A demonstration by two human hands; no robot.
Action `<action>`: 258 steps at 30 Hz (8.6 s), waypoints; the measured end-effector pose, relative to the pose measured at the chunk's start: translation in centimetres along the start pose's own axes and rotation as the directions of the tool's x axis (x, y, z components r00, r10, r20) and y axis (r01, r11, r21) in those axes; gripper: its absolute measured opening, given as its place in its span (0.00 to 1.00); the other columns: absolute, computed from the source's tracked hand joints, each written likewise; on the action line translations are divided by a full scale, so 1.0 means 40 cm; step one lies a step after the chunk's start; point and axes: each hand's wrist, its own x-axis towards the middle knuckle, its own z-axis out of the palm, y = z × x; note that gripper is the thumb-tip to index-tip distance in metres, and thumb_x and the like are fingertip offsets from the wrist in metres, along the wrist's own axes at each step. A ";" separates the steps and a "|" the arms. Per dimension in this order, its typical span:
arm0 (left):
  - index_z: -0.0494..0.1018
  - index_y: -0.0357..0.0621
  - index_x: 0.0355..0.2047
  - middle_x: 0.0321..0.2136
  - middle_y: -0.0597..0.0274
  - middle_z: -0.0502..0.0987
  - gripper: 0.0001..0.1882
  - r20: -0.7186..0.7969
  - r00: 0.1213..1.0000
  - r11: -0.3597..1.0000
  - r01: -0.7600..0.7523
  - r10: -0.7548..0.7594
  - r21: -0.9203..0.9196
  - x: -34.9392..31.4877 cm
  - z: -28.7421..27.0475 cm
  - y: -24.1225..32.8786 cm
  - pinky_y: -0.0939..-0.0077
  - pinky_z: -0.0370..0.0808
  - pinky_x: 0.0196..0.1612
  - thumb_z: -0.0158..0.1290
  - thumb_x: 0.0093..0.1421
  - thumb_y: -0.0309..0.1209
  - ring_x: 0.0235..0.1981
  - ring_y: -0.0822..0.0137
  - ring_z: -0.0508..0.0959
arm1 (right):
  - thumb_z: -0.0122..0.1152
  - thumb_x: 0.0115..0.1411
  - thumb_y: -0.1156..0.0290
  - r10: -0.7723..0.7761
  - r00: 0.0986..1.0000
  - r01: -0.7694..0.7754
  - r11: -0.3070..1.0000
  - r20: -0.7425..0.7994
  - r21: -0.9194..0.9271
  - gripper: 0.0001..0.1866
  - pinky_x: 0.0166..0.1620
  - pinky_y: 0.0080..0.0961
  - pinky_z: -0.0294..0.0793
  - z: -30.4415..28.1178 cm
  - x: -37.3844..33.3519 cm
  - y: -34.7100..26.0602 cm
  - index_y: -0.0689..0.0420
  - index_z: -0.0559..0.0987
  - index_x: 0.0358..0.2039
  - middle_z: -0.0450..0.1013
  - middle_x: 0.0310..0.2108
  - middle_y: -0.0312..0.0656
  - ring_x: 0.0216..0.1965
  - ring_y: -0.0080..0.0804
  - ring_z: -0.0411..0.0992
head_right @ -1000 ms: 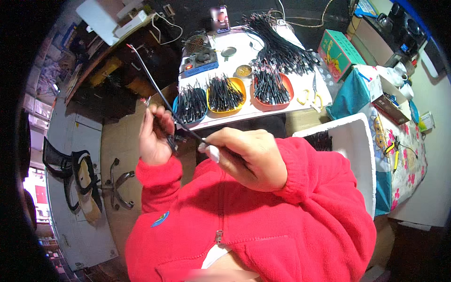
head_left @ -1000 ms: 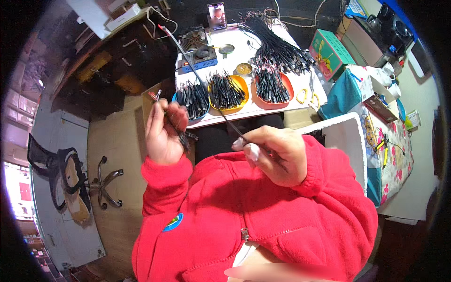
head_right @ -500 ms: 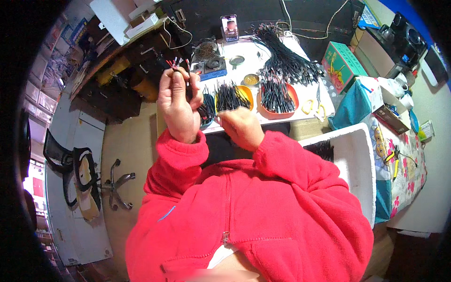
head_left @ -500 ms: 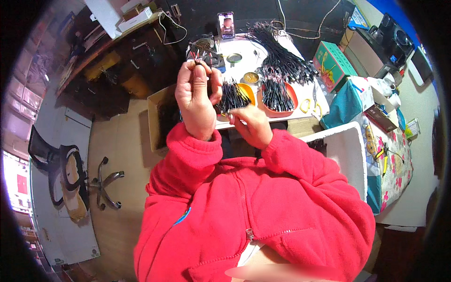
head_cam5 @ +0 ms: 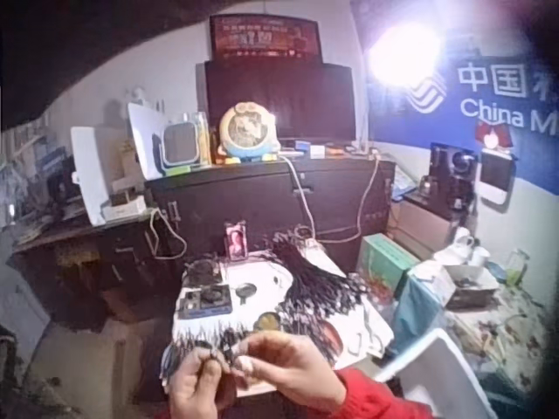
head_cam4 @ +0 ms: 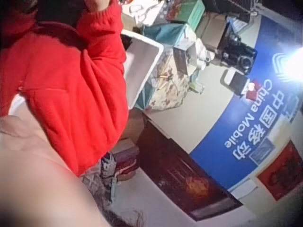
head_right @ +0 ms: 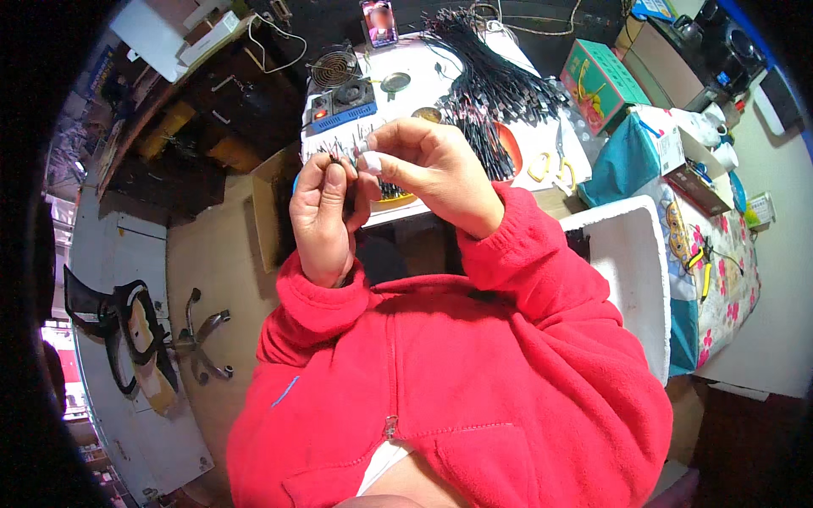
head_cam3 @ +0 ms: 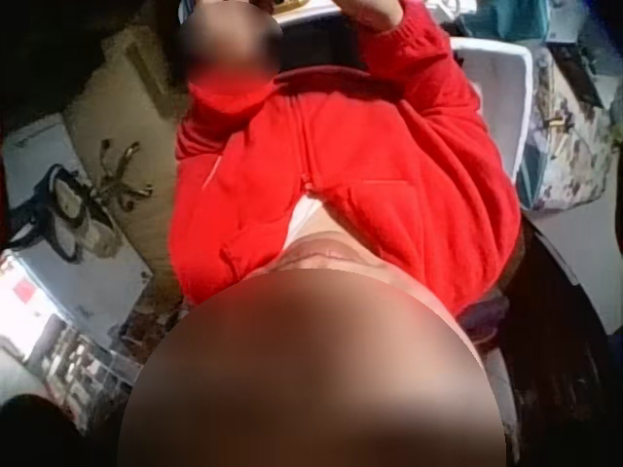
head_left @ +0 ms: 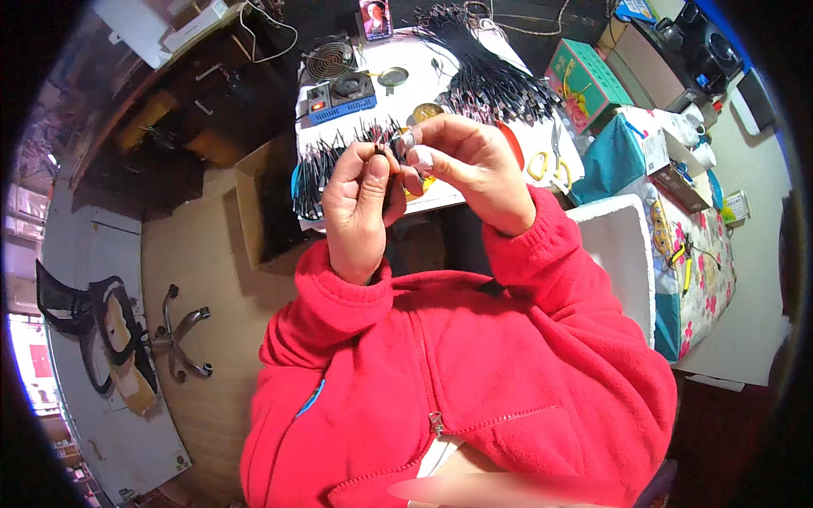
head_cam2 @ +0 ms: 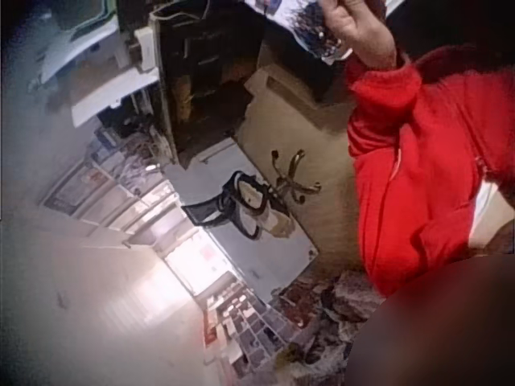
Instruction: The person repeatedly picks black wires from bowls on a table, strips the ends with a tool, and wraps the exposed ends with white tape. They place finished wires into a white tray and continue the cycle.
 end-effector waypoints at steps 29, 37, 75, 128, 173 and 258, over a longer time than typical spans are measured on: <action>0.71 0.38 0.37 0.25 0.70 0.71 0.08 0.129 0.921 0.909 0.385 -0.368 -0.161 -0.033 -0.023 -0.086 0.89 0.61 0.23 0.48 0.66 0.31 0.22 0.81 0.65 | 0.58 0.59 0.71 0.267 0.960 -0.261 0.729 0.090 0.633 0.18 0.40 0.15 0.71 -0.061 -0.059 0.121 0.61 0.67 0.49 0.70 0.36 0.35 0.35 0.18 0.69; 0.71 0.38 0.36 0.24 0.69 0.70 0.10 0.249 0.855 0.858 0.496 -0.456 -0.132 -0.035 -0.032 -0.077 0.90 0.62 0.26 0.47 0.67 0.32 0.23 0.81 0.67 | 0.57 0.63 0.70 0.406 0.897 -0.433 0.721 0.176 0.542 0.08 0.38 0.20 0.74 -0.080 -0.069 0.104 0.59 0.72 0.39 0.73 0.32 0.35 0.33 0.21 0.72; 0.74 0.32 0.35 0.23 0.65 0.75 0.10 0.234 0.801 0.791 0.591 -0.551 -0.160 -0.038 -0.048 -0.132 0.90 0.59 0.24 0.49 0.65 0.28 0.19 0.83 0.63 | 0.55 0.64 0.70 0.485 0.862 -0.494 0.732 0.150 0.469 0.17 0.35 0.21 0.72 -0.098 -0.098 0.132 0.53 0.64 0.51 0.69 0.30 0.34 0.30 0.24 0.71; 0.76 0.33 0.29 0.17 0.71 0.69 0.11 0.326 0.591 0.628 0.778 -0.738 0.009 -0.053 -0.075 -0.104 0.90 0.56 0.21 0.52 0.62 0.30 0.18 0.84 0.63 | 0.68 0.46 0.77 0.021 0.973 0.181 0.556 0.232 -0.811 0.24 0.44 0.29 0.72 -0.134 -0.184 0.045 0.60 0.76 0.47 0.73 0.40 0.44 0.41 0.40 0.72; 0.75 0.30 0.34 0.21 0.68 0.73 0.07 0.219 0.802 0.827 0.508 -0.556 0.240 -0.097 -0.050 -0.124 0.86 0.65 0.26 0.52 0.62 0.24 0.23 0.82 0.66 | 0.63 0.56 0.77 0.235 0.970 -0.238 0.874 -0.060 -0.423 0.09 0.38 0.21 0.70 -0.105 -0.229 0.078 0.61 0.74 0.37 0.71 0.34 0.37 0.34 0.23 0.69; 0.75 0.37 0.40 0.30 0.60 0.78 0.08 0.523 0.707 0.422 0.705 -0.476 -0.569 -0.134 -0.074 -0.162 0.84 0.62 0.22 0.53 0.61 0.24 0.20 0.77 0.66 | 0.64 0.49 0.82 -0.245 0.939 0.344 0.702 0.243 -0.623 0.12 0.36 0.25 0.73 -0.050 -0.197 0.034 0.63 0.76 0.36 0.72 0.32 0.42 0.33 0.35 0.72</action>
